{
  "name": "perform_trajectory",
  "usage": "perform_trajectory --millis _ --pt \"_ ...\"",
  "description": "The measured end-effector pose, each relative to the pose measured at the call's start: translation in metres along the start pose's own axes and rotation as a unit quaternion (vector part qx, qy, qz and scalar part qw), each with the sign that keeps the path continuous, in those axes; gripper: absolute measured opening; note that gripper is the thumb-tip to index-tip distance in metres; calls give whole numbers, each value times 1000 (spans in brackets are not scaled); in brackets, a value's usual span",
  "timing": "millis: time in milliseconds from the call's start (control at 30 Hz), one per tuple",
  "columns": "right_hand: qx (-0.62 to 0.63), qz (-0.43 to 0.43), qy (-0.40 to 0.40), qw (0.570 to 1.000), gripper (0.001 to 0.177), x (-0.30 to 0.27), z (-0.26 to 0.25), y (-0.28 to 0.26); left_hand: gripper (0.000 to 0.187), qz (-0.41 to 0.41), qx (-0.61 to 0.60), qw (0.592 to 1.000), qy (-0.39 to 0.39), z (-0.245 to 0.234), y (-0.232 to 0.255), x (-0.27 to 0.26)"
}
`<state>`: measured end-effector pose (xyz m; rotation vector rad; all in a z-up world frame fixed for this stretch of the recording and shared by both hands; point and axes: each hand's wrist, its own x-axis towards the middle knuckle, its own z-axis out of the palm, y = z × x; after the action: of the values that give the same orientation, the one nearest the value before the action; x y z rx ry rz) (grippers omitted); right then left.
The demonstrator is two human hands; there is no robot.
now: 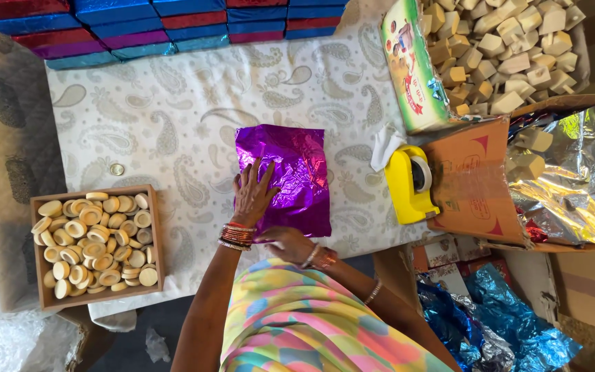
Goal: The recorder wraps small rectangular boxes in purple foil paper and secures them with tape from a dispenser.
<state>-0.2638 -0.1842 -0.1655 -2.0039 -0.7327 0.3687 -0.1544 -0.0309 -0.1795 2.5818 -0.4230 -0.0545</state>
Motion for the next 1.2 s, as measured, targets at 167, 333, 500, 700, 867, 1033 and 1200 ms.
perform_trajectory --millis 167,333,500,700,867,1033,1200 --pt "60 212 285 933 29 -17 -61 9 75 -13 2 1000 -5 2 3 2" --pt "-191 144 373 896 65 -23 -86 68 78 0 24 1000 -6 -13 20 15" --pt "-343 113 158 919 98 3 -91 31 71 102 27 994 -14 24 9 38" --pt "-369 151 110 911 84 -2 -56 59 63 156 39 983 -86 15 1 49" --pt "-368 181 136 902 82 6 -50 37 66 131 -16 979 -154 20 -11 66" --pt "-361 222 142 894 81 11 -45 28 72 79 -44 974 -207 20 -14 81" --pt "-399 179 156 886 78 8 -38 37 81 46 -68 959 -273 10 -14 84"
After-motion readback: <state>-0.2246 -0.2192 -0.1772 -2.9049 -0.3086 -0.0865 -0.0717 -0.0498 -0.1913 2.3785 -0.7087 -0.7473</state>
